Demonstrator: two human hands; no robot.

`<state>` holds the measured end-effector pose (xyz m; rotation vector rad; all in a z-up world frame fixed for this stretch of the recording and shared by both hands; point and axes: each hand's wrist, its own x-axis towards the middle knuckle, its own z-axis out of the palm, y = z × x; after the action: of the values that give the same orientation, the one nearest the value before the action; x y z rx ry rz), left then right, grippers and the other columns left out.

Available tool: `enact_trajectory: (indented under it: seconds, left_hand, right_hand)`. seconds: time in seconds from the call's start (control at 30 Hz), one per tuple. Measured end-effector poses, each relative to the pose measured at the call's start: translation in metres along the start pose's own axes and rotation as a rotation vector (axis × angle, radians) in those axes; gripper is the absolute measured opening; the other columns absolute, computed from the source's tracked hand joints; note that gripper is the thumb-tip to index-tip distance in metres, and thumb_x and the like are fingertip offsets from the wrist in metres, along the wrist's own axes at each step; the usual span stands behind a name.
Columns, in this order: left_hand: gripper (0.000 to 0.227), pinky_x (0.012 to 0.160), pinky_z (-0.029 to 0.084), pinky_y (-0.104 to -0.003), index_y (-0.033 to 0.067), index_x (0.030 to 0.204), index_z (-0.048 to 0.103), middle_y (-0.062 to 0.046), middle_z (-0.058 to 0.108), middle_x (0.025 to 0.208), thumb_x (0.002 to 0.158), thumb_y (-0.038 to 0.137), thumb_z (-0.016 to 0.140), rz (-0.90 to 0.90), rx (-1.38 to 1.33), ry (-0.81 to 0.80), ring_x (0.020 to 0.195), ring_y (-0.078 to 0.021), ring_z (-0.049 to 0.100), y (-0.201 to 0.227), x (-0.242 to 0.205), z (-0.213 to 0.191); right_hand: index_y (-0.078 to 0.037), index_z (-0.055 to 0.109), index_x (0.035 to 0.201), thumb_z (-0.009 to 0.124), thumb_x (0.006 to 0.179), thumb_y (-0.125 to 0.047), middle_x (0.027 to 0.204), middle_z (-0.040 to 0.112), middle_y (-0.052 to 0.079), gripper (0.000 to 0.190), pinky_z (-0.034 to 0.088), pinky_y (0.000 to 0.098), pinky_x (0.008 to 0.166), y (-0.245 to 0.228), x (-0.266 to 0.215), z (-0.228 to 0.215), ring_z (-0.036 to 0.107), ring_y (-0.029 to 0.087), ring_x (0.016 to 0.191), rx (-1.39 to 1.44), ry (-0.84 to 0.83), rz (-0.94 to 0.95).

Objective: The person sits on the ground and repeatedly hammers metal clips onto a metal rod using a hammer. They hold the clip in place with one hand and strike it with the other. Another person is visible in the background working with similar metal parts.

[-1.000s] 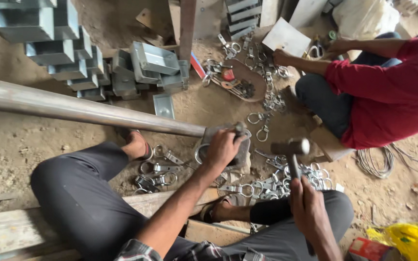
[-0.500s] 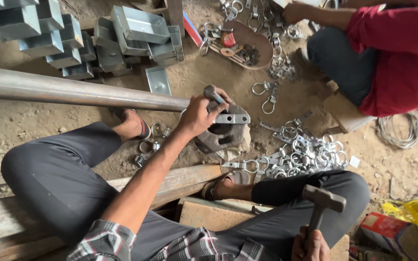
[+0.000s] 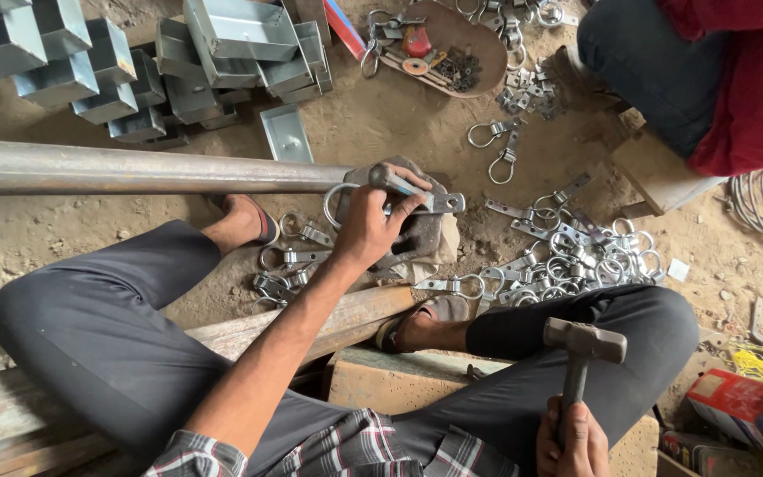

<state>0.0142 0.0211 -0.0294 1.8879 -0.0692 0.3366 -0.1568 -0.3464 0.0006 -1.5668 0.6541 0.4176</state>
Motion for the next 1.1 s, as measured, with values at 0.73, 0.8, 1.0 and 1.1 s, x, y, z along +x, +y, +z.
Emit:
enact_trajectory:
  seconds: [0.73,0.8,1.0,1.1]
  left_hand:
    - [0.027,0.075,0.066,-0.035,0.0086,0.110,0.069,-0.009,0.079,0.100,0.102,0.034,0.064,0.047,0.101,-0.086,0.088,-0.0198,0.079,0.002,-0.003,0.004]
    - [0.028,0.073,0.067,-0.036,0.0092,0.111,0.068,-0.008,0.079,0.099,0.103,0.035,0.063,0.034,0.112,-0.106,0.086,-0.0193,0.080,0.001,-0.003,0.005]
    - [0.030,0.073,0.067,-0.036,0.0096,0.111,0.068,-0.008,0.079,0.100,0.103,0.037,0.062,0.037,0.102,-0.092,0.086,-0.0200,0.079,0.000,-0.004,0.006]
    - [0.030,0.074,0.067,-0.037,0.0097,0.111,0.069,-0.008,0.080,0.100,0.102,0.038,0.062,0.018,0.097,-0.097,0.086,-0.0203,0.080,-0.001,-0.005,0.005]
  right_hand:
    - [-0.004,0.049,0.091,0.032,0.106,-0.055,0.050,0.035,0.005,0.056,0.019,0.0300,0.031,-0.022,-0.007,0.009,0.026,0.013,0.034,-0.060,0.024,0.152]
    - [-0.004,0.049,0.091,0.030,0.105,-0.053,0.050,0.035,0.004,0.054,0.019,0.0298,0.031,-0.022,-0.007,0.009,0.026,0.012,0.034,-0.074,0.027,0.145]
    - [-0.004,0.049,0.091,0.031,0.104,-0.052,0.050,0.034,0.003,0.053,0.019,0.0287,0.029,-0.021,-0.008,0.009,0.025,0.011,0.033,-0.058,-0.006,0.123]
    - [-0.004,0.049,0.090,0.032,0.104,-0.052,0.050,0.034,0.003,0.053,0.018,0.0285,0.028,-0.022,-0.007,0.008,0.025,0.010,0.033,-0.053,-0.027,0.117]
